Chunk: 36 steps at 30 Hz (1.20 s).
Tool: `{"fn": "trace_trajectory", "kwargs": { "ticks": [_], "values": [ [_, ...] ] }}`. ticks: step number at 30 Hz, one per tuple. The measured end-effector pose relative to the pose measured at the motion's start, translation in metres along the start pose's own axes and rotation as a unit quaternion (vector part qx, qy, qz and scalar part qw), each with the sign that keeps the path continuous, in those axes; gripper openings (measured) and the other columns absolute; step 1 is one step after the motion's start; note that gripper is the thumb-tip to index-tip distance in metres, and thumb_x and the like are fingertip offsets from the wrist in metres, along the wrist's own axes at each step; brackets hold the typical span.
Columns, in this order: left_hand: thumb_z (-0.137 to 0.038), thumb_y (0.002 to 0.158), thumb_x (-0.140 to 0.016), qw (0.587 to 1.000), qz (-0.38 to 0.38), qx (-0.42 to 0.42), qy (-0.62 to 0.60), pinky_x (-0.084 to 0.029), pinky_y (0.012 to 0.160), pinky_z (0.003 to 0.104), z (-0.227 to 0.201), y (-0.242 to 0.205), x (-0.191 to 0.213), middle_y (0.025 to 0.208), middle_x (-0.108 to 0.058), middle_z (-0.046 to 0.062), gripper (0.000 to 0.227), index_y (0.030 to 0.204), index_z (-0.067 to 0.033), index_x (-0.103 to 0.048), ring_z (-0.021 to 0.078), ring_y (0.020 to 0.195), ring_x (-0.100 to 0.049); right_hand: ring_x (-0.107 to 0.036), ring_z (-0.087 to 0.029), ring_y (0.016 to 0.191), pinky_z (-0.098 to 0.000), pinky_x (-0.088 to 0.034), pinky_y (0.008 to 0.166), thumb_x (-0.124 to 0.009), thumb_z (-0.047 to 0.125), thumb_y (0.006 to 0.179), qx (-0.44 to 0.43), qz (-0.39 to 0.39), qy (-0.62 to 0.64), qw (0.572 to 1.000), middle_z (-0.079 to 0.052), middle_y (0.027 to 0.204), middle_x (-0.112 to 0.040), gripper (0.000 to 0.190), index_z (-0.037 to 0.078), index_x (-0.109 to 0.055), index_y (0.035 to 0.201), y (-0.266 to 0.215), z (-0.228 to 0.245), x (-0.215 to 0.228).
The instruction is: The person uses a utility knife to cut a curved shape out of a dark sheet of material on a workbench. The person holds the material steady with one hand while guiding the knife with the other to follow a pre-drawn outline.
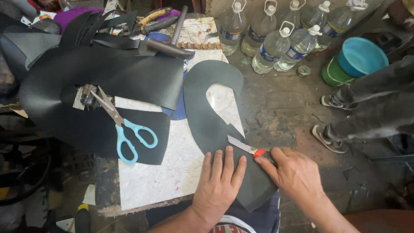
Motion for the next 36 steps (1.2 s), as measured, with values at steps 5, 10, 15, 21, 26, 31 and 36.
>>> {"fn": "trace_trajectory", "kwargs": {
  "ticks": [5, 10, 15, 21, 26, 31, 36],
  "values": [
    [-0.007, 0.107, -0.042, 1.0, -0.001, -0.007, 0.014, -0.051, 0.103, 0.059, 0.0, 0.0, 0.0, 0.134, -0.062, 0.026, 0.034, 0.138, -0.008, -0.056, 0.0417, 0.114, -0.062, -0.067, -0.031, 0.065, -0.0457, -0.048, 0.051, -0.059, 0.069, 0.092, -0.007, 0.014, 0.001, 1.0, -0.001, 0.069, -0.064, 0.05, 0.022, -0.054, 0.073, 0.004, -0.002, 0.008],
    [-0.008, 0.107, -0.043, 1.0, -0.001, 0.003, 0.012, -0.05, 0.103, 0.059, -0.003, -0.001, 0.001, 0.135, -0.061, 0.026, 0.034, 0.137, -0.0105, -0.057, 0.0406, 0.114, -0.062, -0.061, -0.032, 0.056, -0.0461, -0.042, 0.045, -0.059, 0.07, 0.093, -0.002, -0.016, 0.008, 1.0, -0.002, 0.058, -0.055, 0.057, 0.02, -0.048, 0.068, 0.001, -0.002, 0.001],
    [-0.007, 0.106, -0.044, 1.0, -0.001, -0.005, 0.013, -0.05, 0.103, 0.06, -0.002, 0.001, 0.001, 0.132, -0.063, 0.026, 0.034, 0.135, -0.0092, -0.059, 0.0416, 0.113, -0.062, -0.063, -0.034, 0.058, -0.0475, -0.042, 0.047, -0.06, 0.069, 0.092, -0.002, -0.003, -0.007, 1.0, -0.004, 0.06, -0.058, 0.056, 0.02, -0.049, 0.068, 0.002, -0.009, 0.002],
    [-0.006, 0.106, -0.042, 1.0, -0.009, -0.001, 0.013, -0.05, 0.104, 0.058, -0.002, 0.003, 0.004, 0.133, -0.063, 0.026, 0.034, 0.135, -0.0103, -0.06, 0.0411, 0.113, -0.063, -0.064, -0.032, 0.059, -0.046, -0.046, 0.049, -0.061, 0.069, 0.092, -0.001, -0.013, -0.001, 1.0, -0.003, 0.059, -0.059, 0.055, 0.021, -0.047, 0.069, 0.005, -0.004, 0.004],
    [-0.007, 0.105, -0.045, 1.0, -0.013, 0.002, 0.008, -0.051, 0.101, 0.059, -0.003, 0.002, 0.005, 0.131, -0.064, 0.025, 0.031, 0.132, -0.01, -0.062, 0.0407, 0.111, -0.063, -0.064, -0.033, 0.059, -0.0458, -0.044, 0.047, -0.058, 0.071, 0.092, -0.001, -0.012, -0.011, 1.0, -0.003, 0.061, -0.059, 0.056, 0.021, -0.051, 0.069, 0.009, -0.003, -0.002],
    [-0.005, 0.105, -0.047, 1.0, -0.024, 0.004, 0.003, -0.052, 0.101, 0.058, -0.001, 0.005, 0.006, 0.13, -0.063, 0.027, 0.031, 0.132, -0.0102, -0.061, 0.0408, 0.11, -0.063, -0.064, -0.03, 0.059, -0.0456, -0.044, 0.048, -0.06, 0.068, 0.093, -0.009, -0.006, 0.013, 1.0, -0.002, 0.06, -0.06, 0.055, 0.021, -0.049, 0.068, 0.007, -0.007, 0.0],
    [-0.006, 0.105, -0.047, 1.0, -0.023, 0.005, 0.014, -0.052, 0.1, 0.057, -0.001, 0.006, 0.008, 0.128, -0.065, 0.024, 0.03, 0.129, -0.0105, -0.064, 0.0402, 0.109, -0.064, -0.065, -0.031, 0.061, -0.0447, -0.047, 0.05, -0.059, 0.071, 0.092, 0.008, -0.034, 0.0, 0.999, -0.003, 0.063, -0.061, 0.055, 0.021, -0.051, 0.07, 0.021, -0.002, -0.008]
  ]
}}
Point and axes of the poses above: each hand's wrist, its own y-axis towards the middle knuckle, its own x-axis out of the back of the hand, z = x × y, the point moved 1 cm from there along y, towards the middle knuckle
